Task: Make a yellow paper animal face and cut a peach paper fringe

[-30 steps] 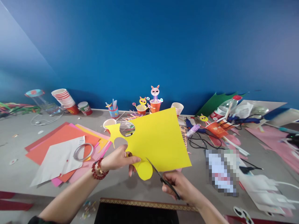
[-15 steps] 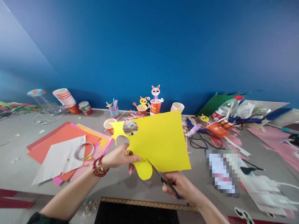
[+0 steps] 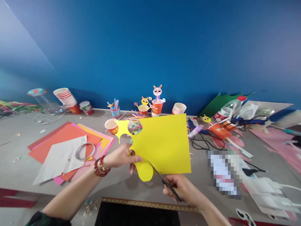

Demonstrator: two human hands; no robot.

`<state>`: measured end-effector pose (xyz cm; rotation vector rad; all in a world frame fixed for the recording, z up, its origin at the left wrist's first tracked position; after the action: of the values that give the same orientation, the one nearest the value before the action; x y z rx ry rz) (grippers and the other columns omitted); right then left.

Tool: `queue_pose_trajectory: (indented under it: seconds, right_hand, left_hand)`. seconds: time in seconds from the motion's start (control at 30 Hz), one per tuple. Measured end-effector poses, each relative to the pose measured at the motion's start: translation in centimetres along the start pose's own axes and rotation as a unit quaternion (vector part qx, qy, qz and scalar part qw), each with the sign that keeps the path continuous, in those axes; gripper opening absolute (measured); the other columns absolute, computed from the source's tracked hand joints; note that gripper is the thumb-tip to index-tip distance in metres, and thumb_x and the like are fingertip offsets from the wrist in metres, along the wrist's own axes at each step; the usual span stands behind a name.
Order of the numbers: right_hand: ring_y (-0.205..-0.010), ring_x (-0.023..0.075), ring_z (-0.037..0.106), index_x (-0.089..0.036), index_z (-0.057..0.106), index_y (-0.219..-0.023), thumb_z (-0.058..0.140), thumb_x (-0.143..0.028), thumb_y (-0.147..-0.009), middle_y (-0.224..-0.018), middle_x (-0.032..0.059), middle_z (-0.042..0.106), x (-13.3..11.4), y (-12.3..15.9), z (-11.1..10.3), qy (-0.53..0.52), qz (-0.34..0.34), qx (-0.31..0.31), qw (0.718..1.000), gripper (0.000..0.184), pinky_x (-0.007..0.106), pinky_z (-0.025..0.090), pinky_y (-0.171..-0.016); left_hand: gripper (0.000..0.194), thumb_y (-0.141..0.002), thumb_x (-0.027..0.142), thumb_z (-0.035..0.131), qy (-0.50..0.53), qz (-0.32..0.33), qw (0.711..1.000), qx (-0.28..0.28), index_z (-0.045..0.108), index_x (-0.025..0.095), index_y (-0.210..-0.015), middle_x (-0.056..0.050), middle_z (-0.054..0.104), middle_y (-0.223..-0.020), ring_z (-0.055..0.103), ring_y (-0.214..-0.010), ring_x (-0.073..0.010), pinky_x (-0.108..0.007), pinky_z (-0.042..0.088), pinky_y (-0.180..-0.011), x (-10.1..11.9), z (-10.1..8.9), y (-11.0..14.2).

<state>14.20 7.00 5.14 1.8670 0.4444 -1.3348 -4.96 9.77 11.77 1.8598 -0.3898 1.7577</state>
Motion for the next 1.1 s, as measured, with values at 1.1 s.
queue_pose_trajectory:
  seconds: [1.1]
  right_hand:
    - [-0.042, 0.0069, 0.039, -0.021, 0.041, -0.062, 0.059, -0.072, -0.077, -0.045, -0.0076, 0.044, -0.6, 0.1, 1.8, -0.032, -0.004, -0.021, 0.999, 0.057, 0.021, 0.026, -0.045]
  left_hand:
    - [0.042, -0.087, 0.050, 0.058, -0.102, 0.007, 0.979, 0.174, 0.060, 0.012, -0.108, -0.003, 0.069, -0.070, 0.050, -0.036, -0.0090, -0.020, 0.045, -0.038, 0.5, -1.6, -0.1]
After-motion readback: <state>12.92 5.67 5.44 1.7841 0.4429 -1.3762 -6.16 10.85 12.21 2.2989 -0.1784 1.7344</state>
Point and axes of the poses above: each hand's wrist, its own y-axis away from the middle knuckle, its own z-axis out of the palm, x = y × z, the point moved 8 cm from there along -y, towards the middle knuckle
